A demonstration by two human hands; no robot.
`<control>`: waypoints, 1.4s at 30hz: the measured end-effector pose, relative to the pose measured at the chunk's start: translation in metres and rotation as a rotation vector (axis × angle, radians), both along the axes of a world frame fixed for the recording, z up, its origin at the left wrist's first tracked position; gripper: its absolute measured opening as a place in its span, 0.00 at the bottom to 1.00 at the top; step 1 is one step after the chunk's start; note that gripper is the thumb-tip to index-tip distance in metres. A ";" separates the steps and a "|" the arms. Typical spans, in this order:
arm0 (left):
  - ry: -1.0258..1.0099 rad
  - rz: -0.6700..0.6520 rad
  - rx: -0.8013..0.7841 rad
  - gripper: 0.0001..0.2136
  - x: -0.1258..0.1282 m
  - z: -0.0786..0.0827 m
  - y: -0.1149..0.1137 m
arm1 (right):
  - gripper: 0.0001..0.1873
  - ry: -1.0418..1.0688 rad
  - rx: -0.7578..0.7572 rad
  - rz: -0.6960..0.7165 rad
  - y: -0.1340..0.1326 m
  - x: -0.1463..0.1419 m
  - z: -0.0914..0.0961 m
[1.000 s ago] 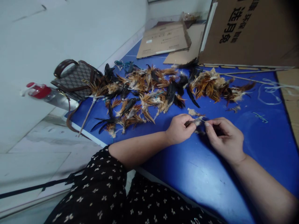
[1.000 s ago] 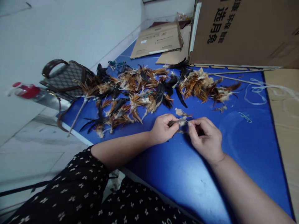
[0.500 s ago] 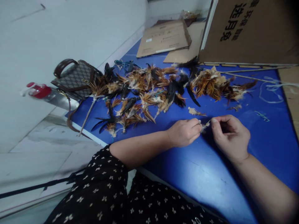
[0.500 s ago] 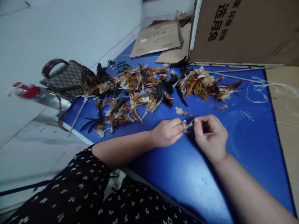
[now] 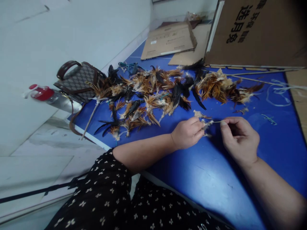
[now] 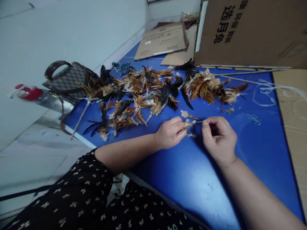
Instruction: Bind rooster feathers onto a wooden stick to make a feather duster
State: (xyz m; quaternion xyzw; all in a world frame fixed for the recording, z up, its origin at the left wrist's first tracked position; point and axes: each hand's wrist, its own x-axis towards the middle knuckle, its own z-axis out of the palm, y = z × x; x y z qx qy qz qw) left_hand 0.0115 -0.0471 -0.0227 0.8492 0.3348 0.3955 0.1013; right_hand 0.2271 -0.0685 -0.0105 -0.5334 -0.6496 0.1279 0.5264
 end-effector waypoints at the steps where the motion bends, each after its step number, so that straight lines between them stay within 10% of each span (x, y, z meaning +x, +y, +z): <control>1: 0.015 0.009 0.002 0.12 -0.001 0.000 0.000 | 0.06 -0.030 0.053 0.003 0.000 -0.001 0.002; 15: 0.231 -0.048 -0.011 0.16 -0.005 0.006 -0.001 | 0.01 -0.184 0.128 0.258 0.001 -0.007 0.008; 28: 0.017 0.012 -0.161 0.09 0.001 -0.008 0.006 | 0.04 -0.209 0.095 0.093 0.003 -0.004 0.002; 42: 0.254 -0.023 -0.043 0.16 -0.004 0.004 -0.002 | 0.02 -0.264 0.148 0.272 0.005 -0.004 0.002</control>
